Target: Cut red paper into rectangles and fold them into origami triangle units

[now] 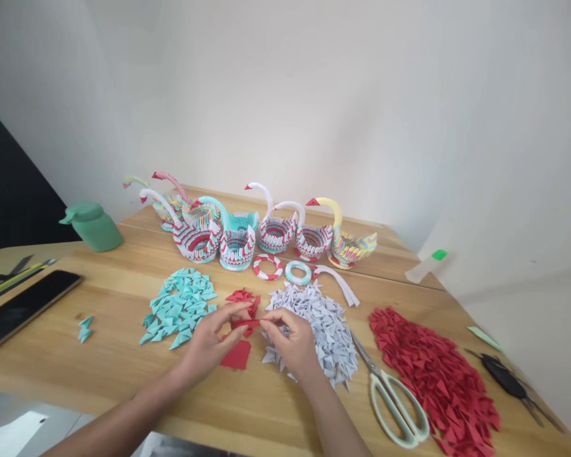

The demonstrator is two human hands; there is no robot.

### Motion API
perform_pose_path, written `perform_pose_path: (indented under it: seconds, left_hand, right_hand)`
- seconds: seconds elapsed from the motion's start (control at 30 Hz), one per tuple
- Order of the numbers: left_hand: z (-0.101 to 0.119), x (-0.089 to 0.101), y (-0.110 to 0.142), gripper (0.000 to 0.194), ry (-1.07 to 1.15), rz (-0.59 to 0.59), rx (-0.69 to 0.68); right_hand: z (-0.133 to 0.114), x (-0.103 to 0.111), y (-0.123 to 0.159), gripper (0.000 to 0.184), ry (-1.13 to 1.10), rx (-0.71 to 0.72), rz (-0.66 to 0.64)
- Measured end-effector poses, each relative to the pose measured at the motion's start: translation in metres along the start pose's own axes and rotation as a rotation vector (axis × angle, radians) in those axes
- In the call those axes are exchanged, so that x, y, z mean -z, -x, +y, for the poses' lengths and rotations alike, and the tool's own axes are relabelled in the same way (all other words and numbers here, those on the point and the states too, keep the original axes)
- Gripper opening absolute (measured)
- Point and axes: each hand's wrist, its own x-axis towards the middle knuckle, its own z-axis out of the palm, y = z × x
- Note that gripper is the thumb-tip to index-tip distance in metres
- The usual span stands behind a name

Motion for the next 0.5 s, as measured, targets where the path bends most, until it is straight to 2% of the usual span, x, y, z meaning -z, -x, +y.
perform_pose_path:
  seconds: [0.33,0.5]
  left_hand:
    - [0.0036,-0.0014,-0.004,0.034,0.106,-0.036,0.067]
    - [-0.002,-0.0037,-0.0065,0.035,0.356,-0.085,0.232]
  right_hand:
    - [-0.0021,0.0002,0.0003,0.014,0.035,-0.008,-0.017]
    - [-0.0026,0.0009,0.0005,0.015,0.057,0.025,-0.018]
